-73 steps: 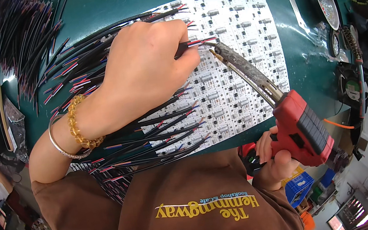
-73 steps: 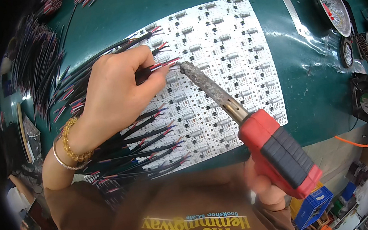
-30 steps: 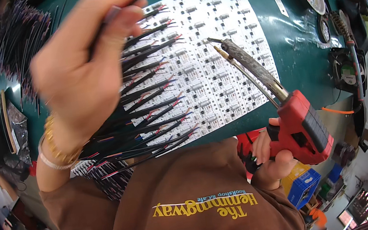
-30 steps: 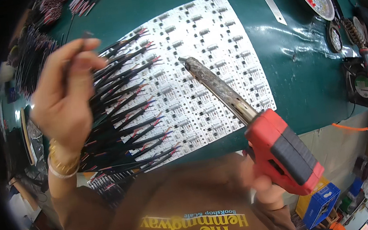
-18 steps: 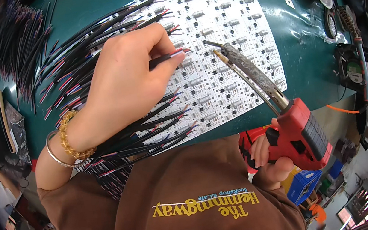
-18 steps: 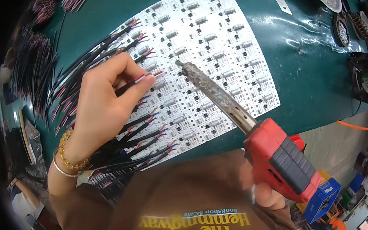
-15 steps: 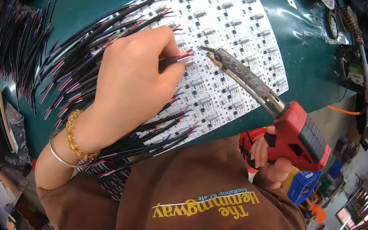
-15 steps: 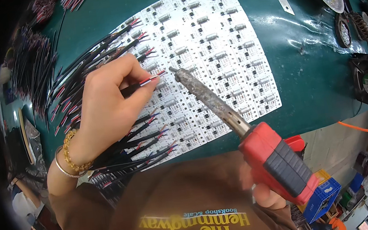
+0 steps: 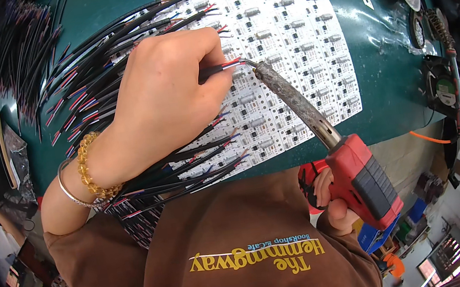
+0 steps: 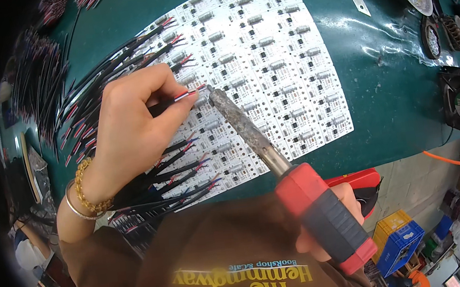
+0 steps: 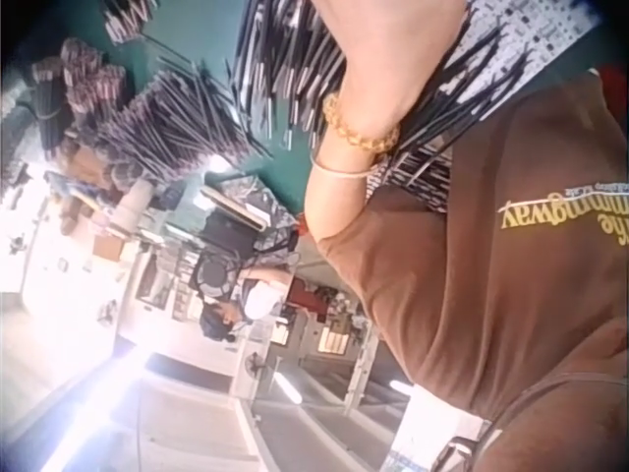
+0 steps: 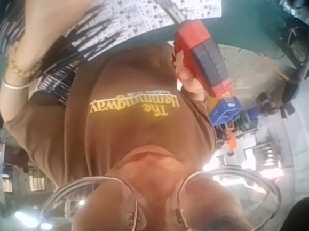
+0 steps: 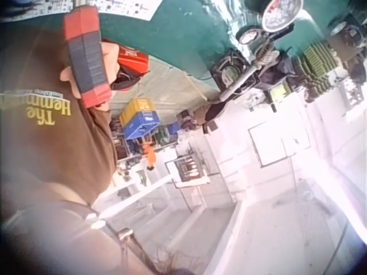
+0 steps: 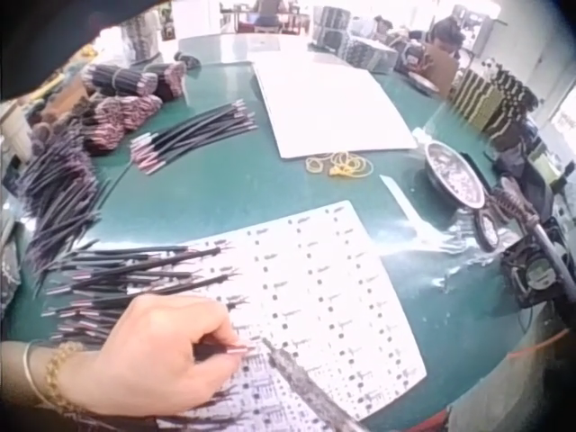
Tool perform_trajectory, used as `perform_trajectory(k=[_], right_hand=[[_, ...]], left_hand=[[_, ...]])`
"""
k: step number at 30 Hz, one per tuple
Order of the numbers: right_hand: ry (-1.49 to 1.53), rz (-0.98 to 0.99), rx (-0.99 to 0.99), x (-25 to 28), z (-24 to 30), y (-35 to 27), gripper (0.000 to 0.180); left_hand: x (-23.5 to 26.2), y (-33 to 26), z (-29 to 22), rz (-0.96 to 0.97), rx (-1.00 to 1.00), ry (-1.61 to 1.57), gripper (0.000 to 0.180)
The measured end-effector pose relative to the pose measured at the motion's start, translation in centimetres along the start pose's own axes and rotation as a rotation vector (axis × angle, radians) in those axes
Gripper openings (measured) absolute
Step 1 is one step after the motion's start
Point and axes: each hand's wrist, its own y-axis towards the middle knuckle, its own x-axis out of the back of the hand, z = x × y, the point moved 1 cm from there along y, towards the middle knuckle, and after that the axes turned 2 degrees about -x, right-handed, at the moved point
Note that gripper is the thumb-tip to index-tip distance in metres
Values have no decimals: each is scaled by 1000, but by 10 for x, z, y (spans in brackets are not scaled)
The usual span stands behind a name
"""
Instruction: The person solders wires onto LED circuit boards using a soldering iron.
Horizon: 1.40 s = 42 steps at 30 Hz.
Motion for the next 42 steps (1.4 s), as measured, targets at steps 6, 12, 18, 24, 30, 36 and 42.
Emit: perform_trajectory(k=[6, 12, 18, 24, 30, 36, 42], right_hand=[[120, 59, 321, -11, 22, 33, 81], [253, -35, 248, -27, 19, 32, 75], [119, 125, 199, 4, -9, 25, 69], [205, 50, 150, -24, 24, 32, 73], [122, 66, 275, -10, 17, 33, 81], [381, -86, 48, -20, 15, 27, 75], [378, -36, 110, -29, 24, 38, 74]], left_hand=[[1, -2, 2, -2, 8, -11, 15], [-4, -8, 1, -63, -32, 70, 14], [-5, -7, -1, -93, -55, 92, 16], [-8, -9, 0, -58, -35, 146, 17], [-6, -9, -4, -78, -65, 134, 18], [-9, -11, 1, -80, -145, 233, 24], [-11, -9, -4, -29, -137, 309, 27]])
